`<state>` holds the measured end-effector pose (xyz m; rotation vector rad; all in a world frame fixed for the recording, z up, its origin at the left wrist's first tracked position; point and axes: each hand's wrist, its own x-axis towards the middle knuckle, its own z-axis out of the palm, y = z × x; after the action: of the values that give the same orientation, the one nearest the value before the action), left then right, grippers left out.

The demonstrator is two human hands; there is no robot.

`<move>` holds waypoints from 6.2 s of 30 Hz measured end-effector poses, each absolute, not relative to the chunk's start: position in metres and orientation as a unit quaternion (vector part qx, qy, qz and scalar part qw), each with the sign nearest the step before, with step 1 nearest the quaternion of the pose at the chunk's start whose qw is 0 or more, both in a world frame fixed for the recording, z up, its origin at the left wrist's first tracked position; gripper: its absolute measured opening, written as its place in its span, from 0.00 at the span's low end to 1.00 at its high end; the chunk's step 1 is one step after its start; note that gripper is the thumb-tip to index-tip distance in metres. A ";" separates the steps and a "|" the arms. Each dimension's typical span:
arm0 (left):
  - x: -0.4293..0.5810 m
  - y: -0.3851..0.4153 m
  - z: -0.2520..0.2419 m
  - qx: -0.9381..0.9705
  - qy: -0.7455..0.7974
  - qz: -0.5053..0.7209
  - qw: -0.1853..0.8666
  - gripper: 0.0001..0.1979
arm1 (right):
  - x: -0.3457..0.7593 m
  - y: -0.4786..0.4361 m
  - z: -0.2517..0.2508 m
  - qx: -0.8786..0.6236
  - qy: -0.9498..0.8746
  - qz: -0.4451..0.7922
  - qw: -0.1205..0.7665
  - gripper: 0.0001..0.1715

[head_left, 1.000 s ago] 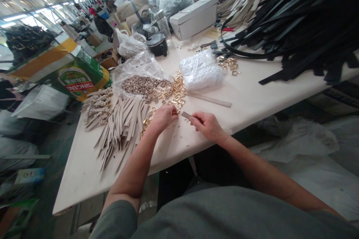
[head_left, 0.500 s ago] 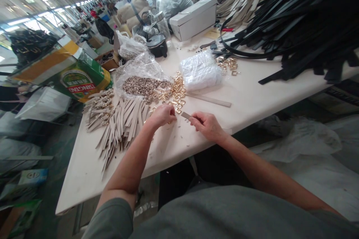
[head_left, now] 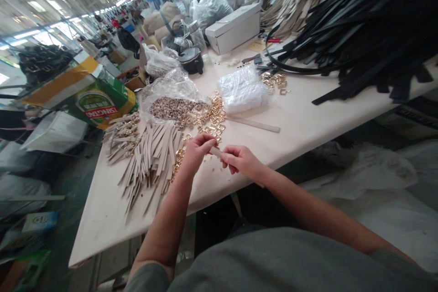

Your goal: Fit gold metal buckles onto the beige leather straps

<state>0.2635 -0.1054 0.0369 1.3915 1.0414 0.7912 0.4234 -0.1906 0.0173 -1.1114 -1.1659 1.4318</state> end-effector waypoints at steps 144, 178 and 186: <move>0.251 -0.015 0.023 0.774 0.575 0.196 0.180 0.04 | 0.439 -0.177 -0.007 -0.512 -0.468 0.444 0.567 0.26; 0.280 -0.106 0.005 0.430 0.329 0.484 0.687 0.16 | 0.429 -0.170 -0.001 -0.520 -0.490 0.424 0.556 0.19; 0.285 -0.110 0.005 0.437 0.337 0.488 0.676 0.16 | 0.428 -0.164 -0.001 -0.522 -0.486 0.446 0.541 0.22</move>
<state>0.2854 -0.1098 0.0045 0.9834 0.7580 1.0961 0.4280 -0.1636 -0.0010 -1.2392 -1.1538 1.0605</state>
